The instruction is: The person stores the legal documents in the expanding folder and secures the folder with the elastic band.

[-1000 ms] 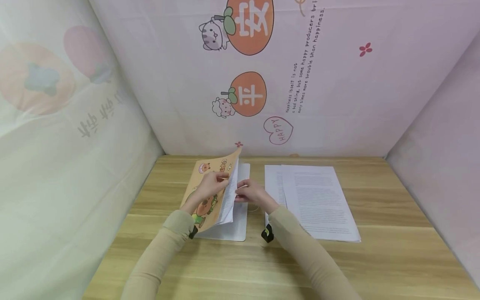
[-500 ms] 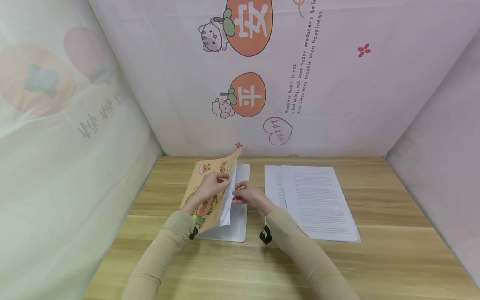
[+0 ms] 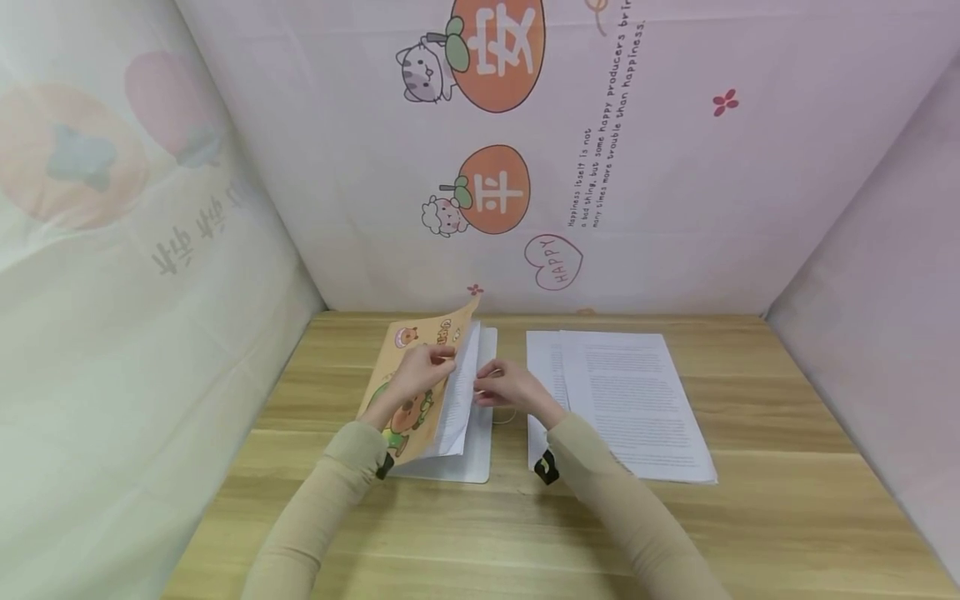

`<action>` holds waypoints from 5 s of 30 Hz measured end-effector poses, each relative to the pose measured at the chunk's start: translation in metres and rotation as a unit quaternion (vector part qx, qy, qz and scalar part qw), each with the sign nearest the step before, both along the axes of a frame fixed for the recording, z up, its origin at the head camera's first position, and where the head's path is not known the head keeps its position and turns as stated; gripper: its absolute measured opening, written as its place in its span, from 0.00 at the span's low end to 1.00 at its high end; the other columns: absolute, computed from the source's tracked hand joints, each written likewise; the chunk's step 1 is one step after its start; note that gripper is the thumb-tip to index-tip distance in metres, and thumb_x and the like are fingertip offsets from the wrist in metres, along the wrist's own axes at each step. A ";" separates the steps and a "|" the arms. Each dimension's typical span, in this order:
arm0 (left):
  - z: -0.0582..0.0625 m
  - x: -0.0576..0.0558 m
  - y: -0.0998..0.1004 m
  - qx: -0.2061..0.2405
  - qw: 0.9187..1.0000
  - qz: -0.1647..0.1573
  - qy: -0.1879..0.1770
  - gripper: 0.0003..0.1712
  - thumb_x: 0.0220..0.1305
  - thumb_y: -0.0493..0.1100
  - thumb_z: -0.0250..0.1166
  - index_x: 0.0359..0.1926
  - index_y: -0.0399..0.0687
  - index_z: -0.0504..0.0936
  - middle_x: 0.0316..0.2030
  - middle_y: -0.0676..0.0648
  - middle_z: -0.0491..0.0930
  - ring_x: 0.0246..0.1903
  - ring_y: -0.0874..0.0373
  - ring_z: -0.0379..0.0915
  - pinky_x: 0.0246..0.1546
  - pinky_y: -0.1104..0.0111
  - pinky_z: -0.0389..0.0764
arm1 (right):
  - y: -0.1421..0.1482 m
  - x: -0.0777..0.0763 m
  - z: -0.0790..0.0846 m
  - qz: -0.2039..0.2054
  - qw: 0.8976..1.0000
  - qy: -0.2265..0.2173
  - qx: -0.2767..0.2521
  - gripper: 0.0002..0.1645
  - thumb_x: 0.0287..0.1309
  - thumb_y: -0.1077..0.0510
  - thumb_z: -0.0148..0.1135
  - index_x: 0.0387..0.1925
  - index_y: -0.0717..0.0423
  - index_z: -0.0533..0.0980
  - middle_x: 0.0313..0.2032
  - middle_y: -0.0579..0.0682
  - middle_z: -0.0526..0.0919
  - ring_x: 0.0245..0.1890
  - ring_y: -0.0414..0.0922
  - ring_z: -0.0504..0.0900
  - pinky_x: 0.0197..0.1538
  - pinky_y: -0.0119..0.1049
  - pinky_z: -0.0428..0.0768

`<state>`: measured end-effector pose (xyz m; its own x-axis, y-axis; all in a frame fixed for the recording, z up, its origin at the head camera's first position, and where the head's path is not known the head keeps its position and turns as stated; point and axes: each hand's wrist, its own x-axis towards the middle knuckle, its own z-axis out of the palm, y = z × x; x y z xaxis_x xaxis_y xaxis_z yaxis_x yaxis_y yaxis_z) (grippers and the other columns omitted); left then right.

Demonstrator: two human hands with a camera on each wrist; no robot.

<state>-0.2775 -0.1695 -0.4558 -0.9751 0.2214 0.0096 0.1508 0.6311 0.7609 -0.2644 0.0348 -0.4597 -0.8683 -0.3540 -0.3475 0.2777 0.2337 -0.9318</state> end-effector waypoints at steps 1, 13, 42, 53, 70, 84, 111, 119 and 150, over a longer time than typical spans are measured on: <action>-0.001 0.000 0.000 0.001 1.000 0.000 -0.001 0.26 0.62 0.45 0.58 0.59 0.41 0.80 0.59 0.41 0.81 0.57 0.46 0.80 0.55 0.57 0.83 | 0.003 0.000 0.000 0.001 1.000 0.007 0.002 0.20 0.65 0.64 0.59 0.55 0.70 0.70 0.48 0.64 0.83 0.32 0.40 0.85 0.40 0.30 0.87; 0.000 0.001 0.001 -0.001 1.000 0.001 0.005 0.26 0.62 0.44 0.58 0.60 0.41 0.80 0.59 0.41 0.81 0.56 0.45 0.80 0.55 0.58 0.83 | 0.049 -0.005 0.001 0.010 0.997 0.064 0.048 0.19 0.65 0.63 0.58 0.53 0.72 0.71 0.50 0.71 0.82 0.35 0.42 0.88 0.51 0.45 0.86; 0.003 0.004 0.003 -0.004 1.000 0.001 -0.005 0.27 0.62 0.45 0.57 0.61 0.41 0.79 0.59 0.40 0.81 0.57 0.45 0.79 0.55 0.56 0.83 | 0.164 0.001 -0.015 -0.023 0.981 0.061 0.182 0.24 0.65 0.56 0.60 0.56 0.69 0.72 0.53 0.68 0.80 0.42 0.46 0.88 0.48 0.39 0.87; 0.002 0.004 0.001 0.000 1.000 -0.004 0.000 0.27 0.62 0.45 0.57 0.61 0.40 0.79 0.59 0.40 0.81 0.57 0.45 0.79 0.55 0.56 0.83 | 0.199 0.006 -0.012 -0.024 0.984 0.062 0.165 0.26 0.66 0.58 0.58 0.58 0.75 0.68 0.56 0.73 0.76 0.48 0.51 0.86 0.52 0.40 0.86; 0.001 0.004 0.000 0.004 1.000 -0.004 -0.004 0.27 0.62 0.45 0.57 0.61 0.41 0.78 0.60 0.41 0.80 0.58 0.45 0.78 0.57 0.55 0.82 | 0.250 0.017 -0.009 -0.032 0.980 0.034 0.194 0.32 0.67 0.58 0.57 0.60 0.80 0.61 0.54 0.74 0.75 0.45 0.49 0.86 0.55 0.45 0.84; 0.003 0.004 0.001 -0.001 1.000 -0.003 0.002 0.26 0.63 0.44 0.57 0.61 0.40 0.79 0.60 0.41 0.80 0.58 0.45 0.79 0.56 0.55 0.82 | 0.271 0.024 -0.005 -0.035 0.962 0.056 0.263 0.33 0.66 0.57 0.57 0.59 0.83 0.61 0.52 0.78 0.74 0.47 0.59 0.83 0.53 0.47 0.85; 0.002 0.005 0.000 0.008 1.000 -0.001 -0.004 0.27 0.63 0.45 0.57 0.61 0.41 0.78 0.60 0.41 0.80 0.58 0.46 0.78 0.56 0.56 0.82 | 0.288 0.024 -0.020 -0.054 0.933 0.109 0.338 0.28 0.59 0.55 0.63 0.49 0.79 0.70 0.40 0.66 0.78 0.38 0.52 0.76 0.35 0.33 0.74; 0.002 0.005 -0.001 0.009 1.000 0.000 -0.002 0.26 0.63 0.44 0.57 0.61 0.41 0.78 0.60 0.41 0.80 0.58 0.46 0.78 0.56 0.55 0.82 | 0.287 0.023 -0.023 -0.066 0.943 0.067 0.319 0.29 0.58 0.57 0.63 0.51 0.79 0.70 0.46 0.70 0.78 0.44 0.57 0.79 0.41 0.38 0.78; -0.001 0.003 -0.004 0.010 1.000 0.000 0.007 0.25 0.64 0.43 0.58 0.61 0.41 0.79 0.58 0.41 0.81 0.57 0.46 0.79 0.55 0.56 0.82 | 0.272 0.017 -0.024 -0.063 0.908 0.068 0.409 0.39 0.46 0.60 0.68 0.56 0.82 0.67 0.55 0.81 0.71 0.50 0.71 0.76 0.48 0.60 0.79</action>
